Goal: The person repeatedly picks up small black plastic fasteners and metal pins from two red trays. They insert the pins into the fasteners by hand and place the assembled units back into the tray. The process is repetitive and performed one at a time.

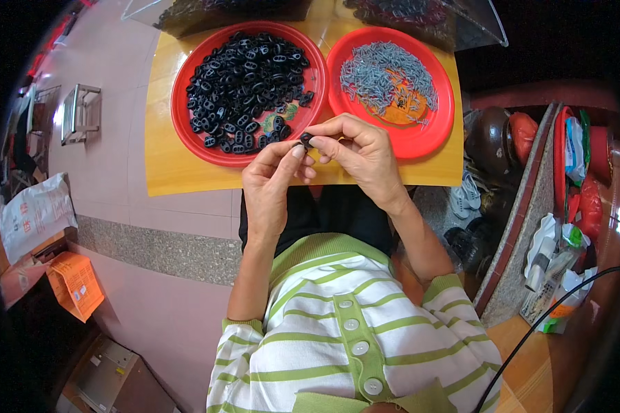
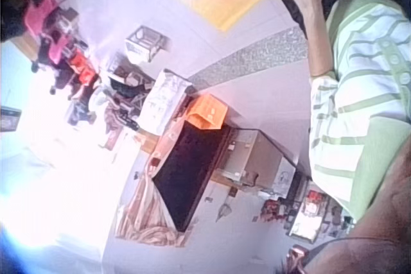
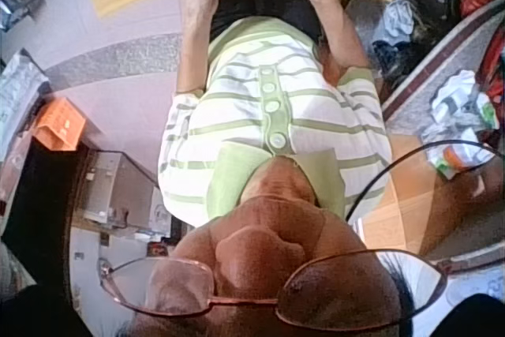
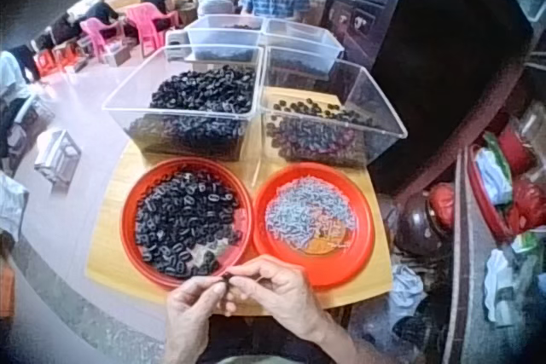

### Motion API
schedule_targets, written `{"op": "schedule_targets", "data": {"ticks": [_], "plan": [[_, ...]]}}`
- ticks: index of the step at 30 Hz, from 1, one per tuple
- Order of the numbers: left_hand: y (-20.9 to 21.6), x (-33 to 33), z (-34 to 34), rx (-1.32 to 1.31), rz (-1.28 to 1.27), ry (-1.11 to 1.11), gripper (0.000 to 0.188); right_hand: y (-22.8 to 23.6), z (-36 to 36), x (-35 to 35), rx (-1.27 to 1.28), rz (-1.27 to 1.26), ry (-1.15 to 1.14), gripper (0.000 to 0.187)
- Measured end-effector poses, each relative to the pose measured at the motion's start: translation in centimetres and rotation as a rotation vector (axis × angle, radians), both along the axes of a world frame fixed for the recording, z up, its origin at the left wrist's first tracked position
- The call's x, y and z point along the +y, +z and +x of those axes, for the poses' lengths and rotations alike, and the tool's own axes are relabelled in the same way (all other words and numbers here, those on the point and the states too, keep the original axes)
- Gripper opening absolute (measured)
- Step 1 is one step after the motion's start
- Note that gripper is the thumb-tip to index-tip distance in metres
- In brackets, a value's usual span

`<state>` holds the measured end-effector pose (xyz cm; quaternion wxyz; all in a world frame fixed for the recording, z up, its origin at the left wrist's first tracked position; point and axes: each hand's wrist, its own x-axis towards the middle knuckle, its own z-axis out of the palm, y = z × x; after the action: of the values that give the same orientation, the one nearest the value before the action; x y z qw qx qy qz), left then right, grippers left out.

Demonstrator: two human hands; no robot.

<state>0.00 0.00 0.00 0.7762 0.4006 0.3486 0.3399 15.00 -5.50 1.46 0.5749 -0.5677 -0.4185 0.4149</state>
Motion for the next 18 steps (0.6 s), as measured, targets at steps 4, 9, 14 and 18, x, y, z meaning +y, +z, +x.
{"op": "schedule_targets", "data": {"ticks": [4,9,14,18], "plan": [[0.03,-0.02,-0.06,-0.006,-0.015,0.018,0.016,-0.17,-0.30,0.00,0.053,-0.011,0.000,0.015],[0.04,-0.10,-0.07,0.000,-0.010,0.001,0.015,-0.18,-0.40,-0.13,0.122,-0.018,-0.004,0.015],[0.01,-0.07,-0.04,-0.031,-0.037,0.007,0.016,-0.35,-0.61,0.00,0.141,-0.008,-0.004,0.015],[-0.06,-0.23,-0.01,-0.021,-0.021,0.021,0.016,-0.45,-0.61,-0.10,0.128,-0.011,-0.004,0.015]]}}
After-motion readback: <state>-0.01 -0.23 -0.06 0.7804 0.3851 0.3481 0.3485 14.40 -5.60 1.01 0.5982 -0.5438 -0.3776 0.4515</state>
